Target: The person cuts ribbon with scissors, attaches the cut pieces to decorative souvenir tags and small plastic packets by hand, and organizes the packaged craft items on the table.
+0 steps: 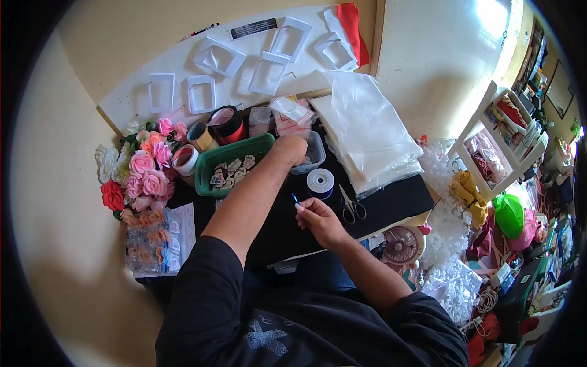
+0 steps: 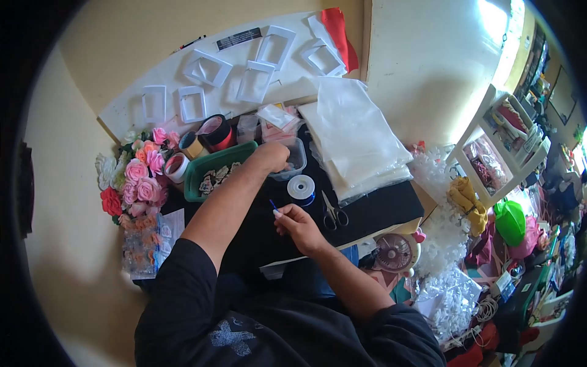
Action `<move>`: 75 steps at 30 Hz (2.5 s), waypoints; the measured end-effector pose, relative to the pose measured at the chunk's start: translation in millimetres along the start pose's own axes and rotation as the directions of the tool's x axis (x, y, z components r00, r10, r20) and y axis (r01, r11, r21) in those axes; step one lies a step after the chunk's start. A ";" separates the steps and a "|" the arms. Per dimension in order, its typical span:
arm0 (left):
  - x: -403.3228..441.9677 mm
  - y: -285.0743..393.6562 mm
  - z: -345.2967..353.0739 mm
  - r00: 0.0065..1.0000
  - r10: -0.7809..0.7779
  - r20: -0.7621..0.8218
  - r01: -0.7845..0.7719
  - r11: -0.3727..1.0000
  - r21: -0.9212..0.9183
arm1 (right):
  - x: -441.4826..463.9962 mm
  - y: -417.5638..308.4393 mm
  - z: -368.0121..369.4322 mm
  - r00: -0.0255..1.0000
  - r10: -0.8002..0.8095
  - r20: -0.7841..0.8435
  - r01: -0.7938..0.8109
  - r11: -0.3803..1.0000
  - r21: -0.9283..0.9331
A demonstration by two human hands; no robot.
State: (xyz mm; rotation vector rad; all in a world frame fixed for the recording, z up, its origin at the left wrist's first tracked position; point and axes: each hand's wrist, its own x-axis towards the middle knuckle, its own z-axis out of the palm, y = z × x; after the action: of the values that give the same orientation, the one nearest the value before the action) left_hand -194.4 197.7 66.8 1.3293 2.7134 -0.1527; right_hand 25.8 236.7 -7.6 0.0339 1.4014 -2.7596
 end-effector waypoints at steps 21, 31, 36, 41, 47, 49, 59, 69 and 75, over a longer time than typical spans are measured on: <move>13.9 -3.3 6.3 0.985 -0.012 0.172 0.029 0.995 -0.096 | 0.9 -6.4 6.8 0.997 0.064 -0.041 -0.062 0.997 0.052; 10.6 -7.2 -0.2 0.984 0.039 0.173 0.029 0.927 -0.373 | 1.9 -5.8 6.2 0.996 0.073 -0.048 -0.069 0.995 0.066; 8.2 -13.2 -7.2 0.987 0.091 0.131 -0.024 0.896 -0.443 | -1.5 -10.6 9.6 0.996 0.083 -0.039 -0.082 0.996 0.034; -1.5 -19.2 -15.0 0.996 0.072 0.061 -0.036 0.888 -0.459 | -1.8 -9.4 9.5 0.997 0.068 -0.037 -0.068 0.998 0.016; -0.2 -26.7 -7.0 0.999 0.007 0.051 0.029 0.747 -0.664 | -0.5 -9.0 9.2 0.997 0.059 -0.049 -0.058 0.998 0.024; -4.7 -28.2 -9.1 0.991 0.118 -0.060 -0.127 0.719 -0.683 | -0.4 -9.3 8.8 0.997 0.066 -0.043 -0.064 0.997 0.029; -23.7 -16.8 -23.1 0.996 -0.070 -0.048 0.035 0.859 -0.510 | -0.7 -9.6 9.1 0.998 0.054 -0.040 -0.053 0.998 0.023; -38.4 -23.2 -31.4 0.986 -0.080 -0.144 0.006 0.891 -0.454 | -6.6 -15.5 14.8 0.999 0.022 -0.031 -0.023 0.999 -0.033; -76.2 -26.5 -47.9 0.989 -0.091 -0.119 0.009 0.828 -0.561 | -0.3 -1.9 2.0 0.990 0.056 0.133 -0.032 0.984 -0.176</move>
State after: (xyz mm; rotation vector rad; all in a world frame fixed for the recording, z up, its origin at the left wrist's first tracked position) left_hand -171.8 128.9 126.4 1.1140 2.5842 0.7102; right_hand 26.0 236.2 -4.8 -0.1268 1.5762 -2.5397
